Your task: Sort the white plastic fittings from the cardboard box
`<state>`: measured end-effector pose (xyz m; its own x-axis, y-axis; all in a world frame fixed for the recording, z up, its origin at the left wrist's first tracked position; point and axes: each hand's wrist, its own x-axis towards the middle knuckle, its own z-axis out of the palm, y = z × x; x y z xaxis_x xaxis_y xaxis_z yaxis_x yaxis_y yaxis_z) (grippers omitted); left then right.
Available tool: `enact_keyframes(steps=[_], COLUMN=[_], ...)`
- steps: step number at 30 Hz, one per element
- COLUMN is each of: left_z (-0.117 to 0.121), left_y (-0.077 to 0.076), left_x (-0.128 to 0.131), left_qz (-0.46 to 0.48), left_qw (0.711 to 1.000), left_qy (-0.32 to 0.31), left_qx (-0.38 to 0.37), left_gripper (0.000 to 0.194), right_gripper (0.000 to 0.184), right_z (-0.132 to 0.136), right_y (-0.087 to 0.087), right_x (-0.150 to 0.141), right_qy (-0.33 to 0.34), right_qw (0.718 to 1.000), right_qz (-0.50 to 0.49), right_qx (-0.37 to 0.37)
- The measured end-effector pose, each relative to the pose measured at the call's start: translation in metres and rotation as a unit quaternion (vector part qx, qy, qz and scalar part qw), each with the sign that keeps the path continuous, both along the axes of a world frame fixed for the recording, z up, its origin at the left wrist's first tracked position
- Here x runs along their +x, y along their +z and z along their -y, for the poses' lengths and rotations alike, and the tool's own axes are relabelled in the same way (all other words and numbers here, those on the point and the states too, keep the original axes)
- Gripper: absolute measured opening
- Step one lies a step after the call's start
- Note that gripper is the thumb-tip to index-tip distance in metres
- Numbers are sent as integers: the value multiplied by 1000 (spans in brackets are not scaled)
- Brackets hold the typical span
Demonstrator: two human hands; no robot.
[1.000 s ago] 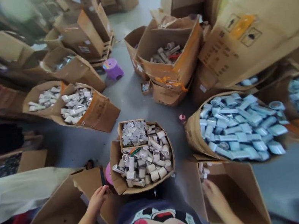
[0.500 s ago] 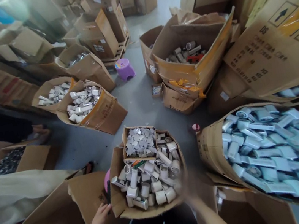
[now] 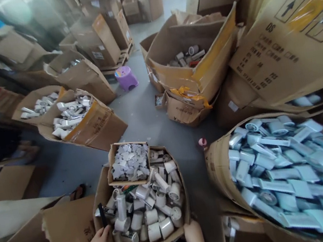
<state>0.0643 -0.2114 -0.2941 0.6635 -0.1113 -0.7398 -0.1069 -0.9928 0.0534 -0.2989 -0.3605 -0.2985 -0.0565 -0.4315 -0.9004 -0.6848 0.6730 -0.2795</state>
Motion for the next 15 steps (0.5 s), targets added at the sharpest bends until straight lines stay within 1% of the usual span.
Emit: enact_keyframes(steps=[2, 3, 5, 7, 9, 10, 12, 13, 14, 15], left_z=[12, 17, 27, 33, 34, 33, 27, 22, 14, 4], left_y=[8, 11, 13, 7, -6, -14, -30, -36, -39, -39], left_x=[-21, -34, -64, -106, -155, -179, -216, -227, -230, -226], left_qz=[-18, -27, -43, -66, -110, -138, -219, -265, -318, -364], left_qw=[1000, 999, 998, 995, 986, 978, 952, 936, 917, 898], left_qy=[15, 22, 39, 68, 94, 107, 134, 146, 154, 158], left_qx=[9, 6, -11, -33, -82, -115, -166, -178, -183, -190], left_gripper=[44, 44, 46, 49, 49, 50, 51, 55, 62, 67], right_gripper=[19, 19, 17, 12, 12, 11, 16, 23, 27, 35], right_z=[16, 28, 64, 114, 172, 201, 247, 260, 266, 264], right_y=[3, 4, 4, 0, -8, -13, -23, -28, -30, -31], right_x=[-6, -10, -21, -35, -46, -47, -36, -26, -14, -1], right_qy=[1, 5, 20, 43, 73, 85, 111, 120, 120, 122], right_qw=[1000, 1000, 999, 998, 995, 992, 981, 969, 954, 936], right_qz=[8, 8, -2, -25, -64, -86, -126, -144, -164, -175], right_qx=[19, 28, 37, 24, 2, -16, -100, -160, -219, -282])
